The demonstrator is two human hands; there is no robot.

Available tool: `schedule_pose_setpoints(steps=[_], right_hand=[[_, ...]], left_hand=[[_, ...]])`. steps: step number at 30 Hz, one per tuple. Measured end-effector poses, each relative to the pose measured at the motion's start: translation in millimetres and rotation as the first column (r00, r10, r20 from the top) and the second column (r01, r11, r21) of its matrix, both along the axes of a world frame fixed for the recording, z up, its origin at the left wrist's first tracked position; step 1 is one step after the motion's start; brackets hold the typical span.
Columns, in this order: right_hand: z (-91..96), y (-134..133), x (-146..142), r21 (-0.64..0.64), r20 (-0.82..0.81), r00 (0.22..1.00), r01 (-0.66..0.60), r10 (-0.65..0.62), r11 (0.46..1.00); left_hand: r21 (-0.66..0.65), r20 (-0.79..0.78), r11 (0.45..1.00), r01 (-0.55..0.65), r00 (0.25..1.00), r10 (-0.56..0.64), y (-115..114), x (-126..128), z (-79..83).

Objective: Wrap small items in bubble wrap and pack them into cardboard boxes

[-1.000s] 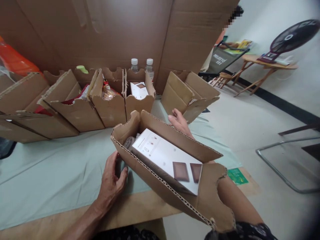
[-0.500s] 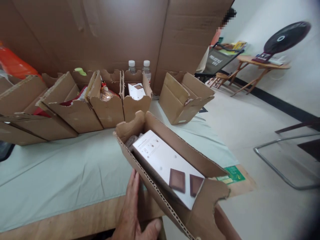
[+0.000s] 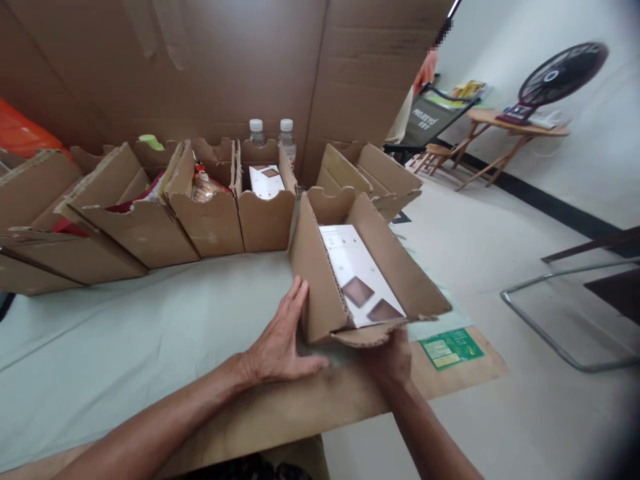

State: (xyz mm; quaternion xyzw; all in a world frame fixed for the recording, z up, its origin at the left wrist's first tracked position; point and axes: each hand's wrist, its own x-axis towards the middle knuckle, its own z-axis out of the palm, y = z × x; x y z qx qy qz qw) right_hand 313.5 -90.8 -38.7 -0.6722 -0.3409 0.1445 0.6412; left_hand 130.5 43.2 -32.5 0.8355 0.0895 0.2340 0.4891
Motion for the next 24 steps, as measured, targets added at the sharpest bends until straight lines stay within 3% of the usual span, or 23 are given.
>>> schedule_pose_setpoints(steps=[4, 8, 11, 14, 19, 24], right_hand=[[9.4, 10, 11, 0.077, -0.198, 0.976, -0.073, 0.087, 0.994], [7.2, -18, 17, 0.056, -0.148, 0.985, -0.081, 0.089, 0.995], [8.5, -33, 23, -0.176, 0.034, 0.992, -0.113, 0.121, 0.978], [20.9, -24, 28, -0.364, 0.244, 0.965, 0.001, 0.094, 0.931], [44.2, 14, 39, -0.356, 0.437, 0.894, 0.071, 0.099, 0.932], [42.8, 58, 62, -0.402, 0.533, 0.844, 0.188, 0.062, 0.896]], left_hand=[[-0.048, 0.048, 0.992, -0.118, 0.992, 0.121, 9, 12, -8.3], [-0.101, 0.046, 0.962, -0.255, 0.964, 0.260, 4, 14, -10.3], [-0.099, 0.017, 0.936, -0.337, 0.940, 0.340, 1, 15, -10.7], [-0.142, 0.008, 0.917, -0.372, 0.926, 0.377, 1, 14, -13.3], [-0.280, 0.031, 0.909, -0.308, 0.944, 0.329, 7, 7, -18.5], [-0.278, 0.068, 0.955, -0.106, 0.989, 0.129, 13, 5, -21.4]])
